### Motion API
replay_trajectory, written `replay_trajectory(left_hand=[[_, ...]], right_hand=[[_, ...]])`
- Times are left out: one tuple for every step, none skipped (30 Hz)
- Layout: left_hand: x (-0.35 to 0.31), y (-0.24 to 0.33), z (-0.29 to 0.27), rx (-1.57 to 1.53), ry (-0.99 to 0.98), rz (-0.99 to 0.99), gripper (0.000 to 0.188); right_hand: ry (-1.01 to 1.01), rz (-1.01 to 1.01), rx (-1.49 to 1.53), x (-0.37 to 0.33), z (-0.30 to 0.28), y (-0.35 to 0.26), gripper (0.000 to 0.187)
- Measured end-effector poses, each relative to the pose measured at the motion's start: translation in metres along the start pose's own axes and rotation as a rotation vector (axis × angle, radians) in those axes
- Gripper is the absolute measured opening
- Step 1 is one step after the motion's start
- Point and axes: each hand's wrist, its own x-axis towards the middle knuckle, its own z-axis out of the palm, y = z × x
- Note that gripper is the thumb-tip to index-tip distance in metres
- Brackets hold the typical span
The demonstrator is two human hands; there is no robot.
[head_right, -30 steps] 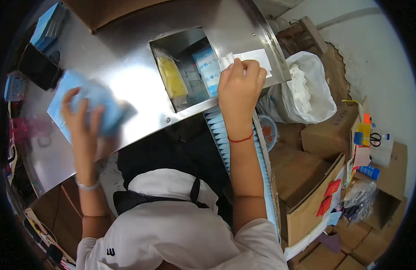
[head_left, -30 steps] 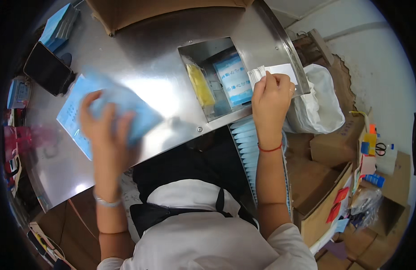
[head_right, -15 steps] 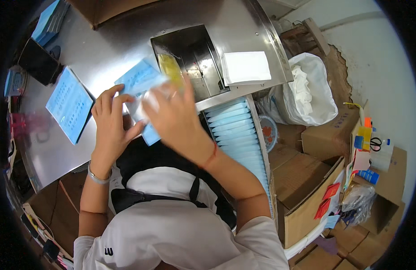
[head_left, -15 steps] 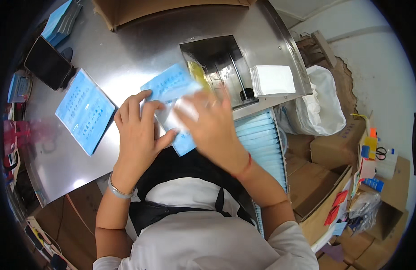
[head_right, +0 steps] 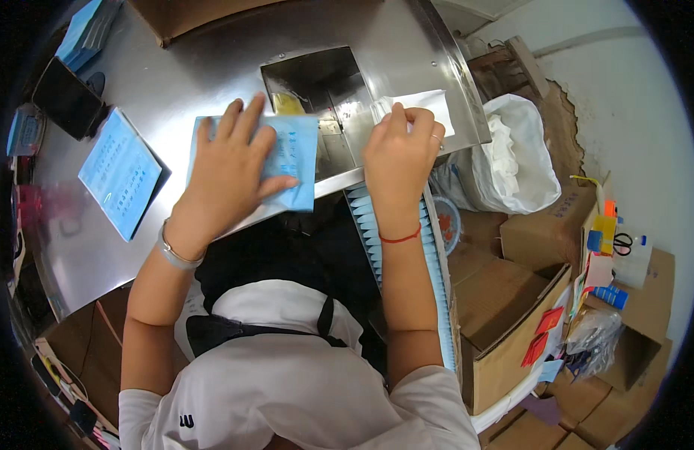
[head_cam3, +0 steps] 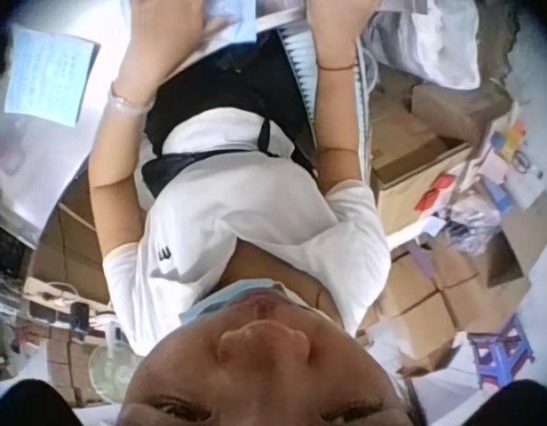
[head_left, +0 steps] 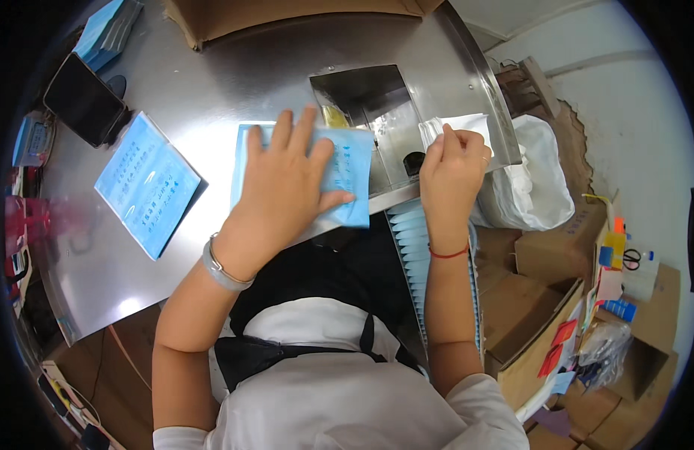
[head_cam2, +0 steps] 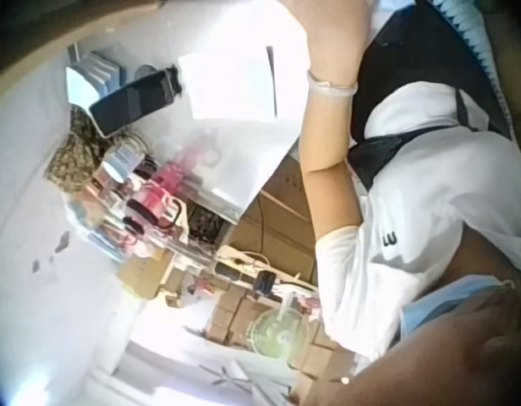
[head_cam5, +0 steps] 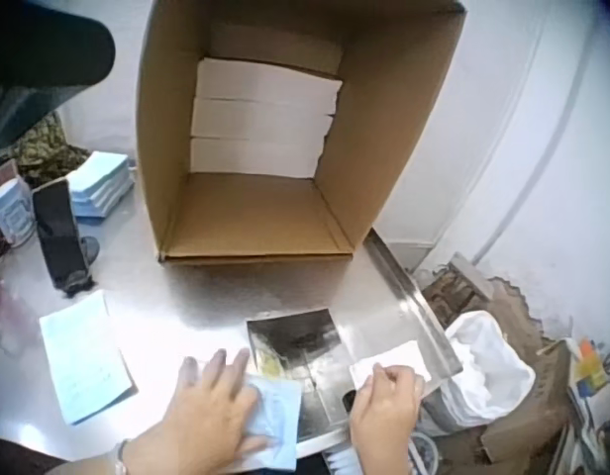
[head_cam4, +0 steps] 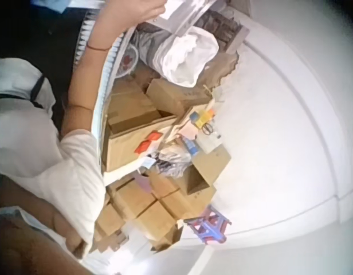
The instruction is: Packaging booklets and cards into a slot at a workbench.
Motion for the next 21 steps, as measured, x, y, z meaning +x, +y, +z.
replay_trajectory(left_hand=[[-0.003, -0.002, -0.008, 0.002, 0.000, -0.005, 0.057], [-0.008, -0.003, -0.016, 0.005, -0.021, -0.090, 0.058], [-0.013, -0.002, -0.023, 0.008, -0.040, -0.174, 0.058], [-0.022, 0.002, -0.030, 0.006, -0.119, -0.198, 0.050], [-0.031, 0.005, -0.028, 0.007, -0.118, -0.196, 0.050], [-0.041, 0.008, -0.025, -0.122, -0.094, -0.110, 0.048], [-0.048, 0.008, -0.023, -0.251, -0.070, -0.022, 0.050], [-0.048, 0.001, -0.019, -0.332, -0.062, -0.014, 0.052], [-0.043, -0.007, -0.018, -0.332, -0.060, -0.008, 0.052], [-0.042, -0.015, -0.014, -0.300, 0.018, 0.007, 0.055], [-0.039, -0.018, -0.009, -0.281, 0.099, 0.033, 0.058], [-0.036, -0.018, -0.010, -0.281, 0.096, 0.039, 0.058], [-0.032, -0.018, -0.010, -0.372, 0.069, -0.004, 0.061], [-0.030, -0.017, -0.009, -0.463, 0.043, -0.056, 0.064], [-0.027, -0.013, -0.008, -0.554, 0.018, -0.105, 0.068], [-0.023, 0.001, -0.008, -0.615, 0.055, -0.063, 0.065], [-0.019, 0.013, -0.005, -0.643, 0.071, -0.048, 0.065], [-0.017, 0.023, -0.005, -0.557, 0.101, 0.071, 0.063], [-0.017, 0.028, -0.005, -0.469, 0.132, 0.187, 0.060], [-0.021, 0.027, -0.009, -0.466, 0.134, 0.182, 0.060], [-0.028, 0.026, -0.015, -0.676, 0.068, 0.132, 0.054]], right_hand=[[-0.032, 0.009, 0.010, 0.001, -0.001, 0.003, 0.023], [-0.033, 0.013, 0.007, 0.001, -0.006, 0.008, 0.023], [-0.084, -0.020, 0.057, 0.004, -0.011, 0.013, 0.023], [-0.136, -0.053, 0.107, 0.006, -0.016, 0.020, 0.024], [-0.134, -0.052, 0.106, 0.010, -0.021, 0.029, 0.024], [-0.168, 0.054, 0.273, 0.015, -0.029, 0.040, 0.026], [-0.203, 0.161, 0.439, 0.019, -0.034, 0.044, 0.029], [-0.088, -0.026, 0.151, 0.015, -0.038, 0.029, 0.031], [0.039, -0.227, 0.373, 0.010, -0.040, 0.010, 0.034], [-0.018, -0.209, 0.577, -0.005, -0.046, -0.036, 0.036], [-0.249, -0.301, 0.661, -0.018, -0.057, -0.067, 0.033], [-0.230, -0.390, 0.585, -0.039, -0.048, -0.085, 0.032], [-0.210, -0.481, 0.509, -0.055, -0.038, -0.093, 0.032], [-0.212, -0.469, 0.389, -0.040, -0.033, -0.083, 0.028], [-0.212, -0.456, 0.268, -0.018, -0.023, -0.070, 0.025], [-0.321, -0.373, 0.251, -0.011, -0.008, -0.065, 0.016], [-0.322, -0.374, 0.245, -0.003, 0.002, -0.062, 0.016], [-0.463, -0.334, 0.247, 0.003, 0.011, -0.060, 0.014], [-0.603, -0.294, 0.249, 0.009, 0.019, -0.058, 0.012], [-0.603, -0.299, 0.252, 0.018, 0.030, -0.055, 0.012], [-0.622, -0.209, 0.170, 0.025, 0.038, -0.047, 0.013]])
